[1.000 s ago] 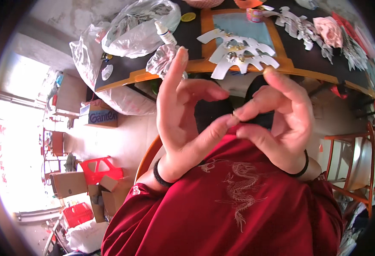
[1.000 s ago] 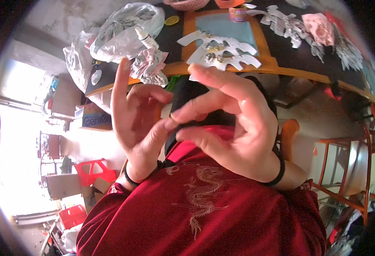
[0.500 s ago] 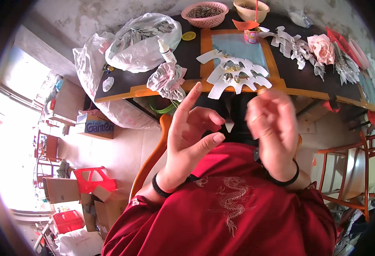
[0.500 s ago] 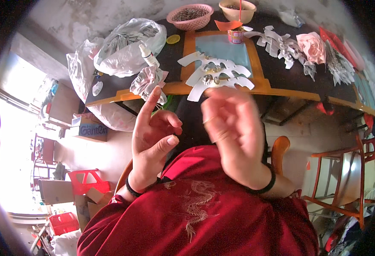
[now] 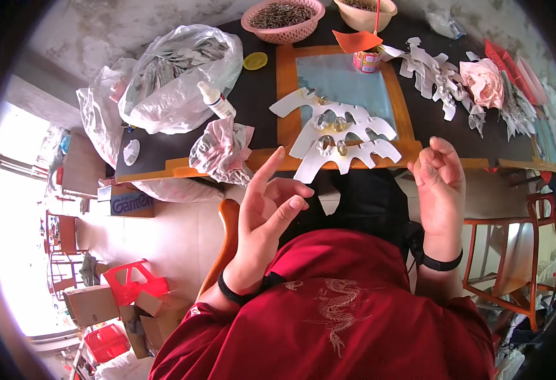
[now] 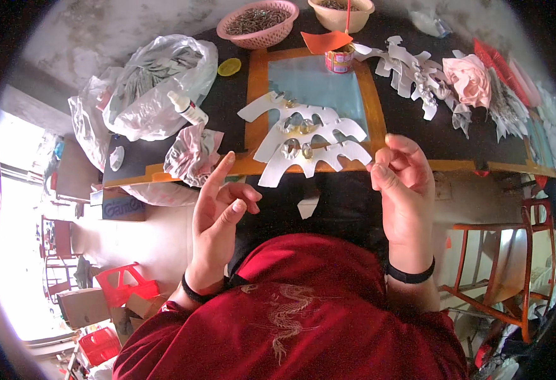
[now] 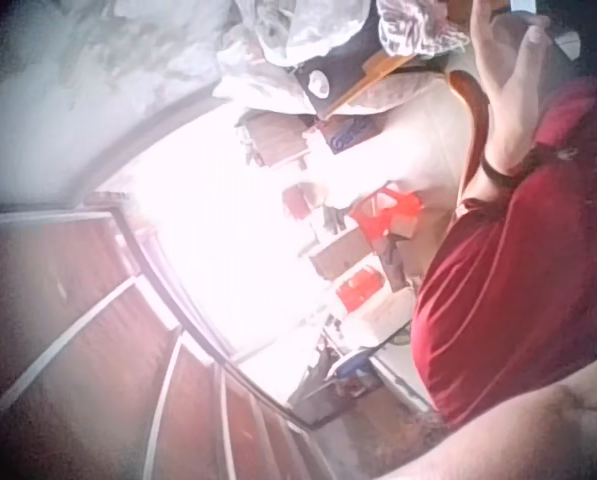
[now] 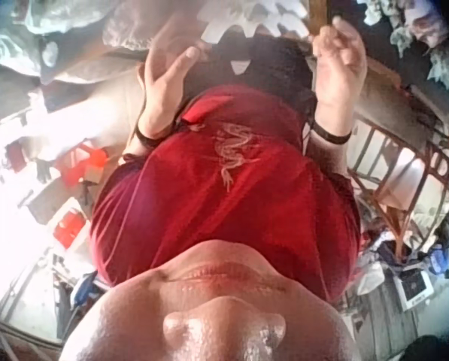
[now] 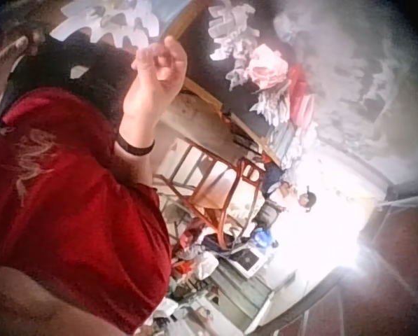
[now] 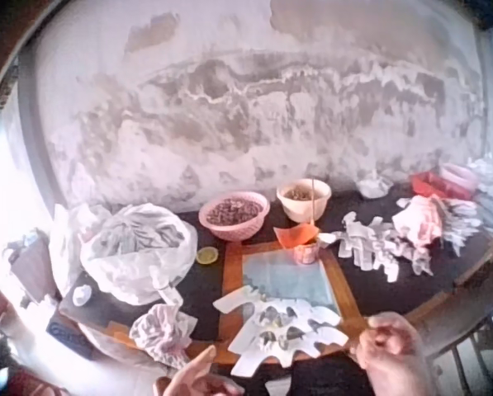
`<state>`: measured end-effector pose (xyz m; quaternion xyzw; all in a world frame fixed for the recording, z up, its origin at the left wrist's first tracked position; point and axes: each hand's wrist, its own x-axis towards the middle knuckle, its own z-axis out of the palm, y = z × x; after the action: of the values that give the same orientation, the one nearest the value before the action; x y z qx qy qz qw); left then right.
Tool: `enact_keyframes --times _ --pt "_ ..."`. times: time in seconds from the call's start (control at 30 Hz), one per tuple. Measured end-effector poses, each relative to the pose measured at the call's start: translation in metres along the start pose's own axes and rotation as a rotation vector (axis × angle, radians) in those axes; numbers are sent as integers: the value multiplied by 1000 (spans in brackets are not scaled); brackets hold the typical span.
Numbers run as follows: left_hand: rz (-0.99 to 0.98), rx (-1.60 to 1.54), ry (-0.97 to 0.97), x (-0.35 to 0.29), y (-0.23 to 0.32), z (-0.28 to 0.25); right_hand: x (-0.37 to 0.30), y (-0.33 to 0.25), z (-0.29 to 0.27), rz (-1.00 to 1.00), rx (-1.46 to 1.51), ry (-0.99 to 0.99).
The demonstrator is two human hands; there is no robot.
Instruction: Manually assembling shoe components by attaching metal eyelets and decorative elements to leather or fabric pieces using adhesive.
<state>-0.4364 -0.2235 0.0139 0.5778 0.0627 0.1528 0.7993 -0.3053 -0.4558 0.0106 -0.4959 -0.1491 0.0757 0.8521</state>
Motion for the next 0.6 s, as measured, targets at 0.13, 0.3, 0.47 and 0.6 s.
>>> enact_keyframes --times 0.13,0.3,0.47,0.6 --pt "-33 129 -39 19 -8 -5 16 10 -26 36 3 -34" --pt "-80 311 -139 35 -23 -11 28 20 -38 102 67 120" --pt "-128 222 -110 41 -29 2 34 28 -39 188 126 38" --pt "-72 265 -263 46 -34 2 38 38 -49 133 116 -6"
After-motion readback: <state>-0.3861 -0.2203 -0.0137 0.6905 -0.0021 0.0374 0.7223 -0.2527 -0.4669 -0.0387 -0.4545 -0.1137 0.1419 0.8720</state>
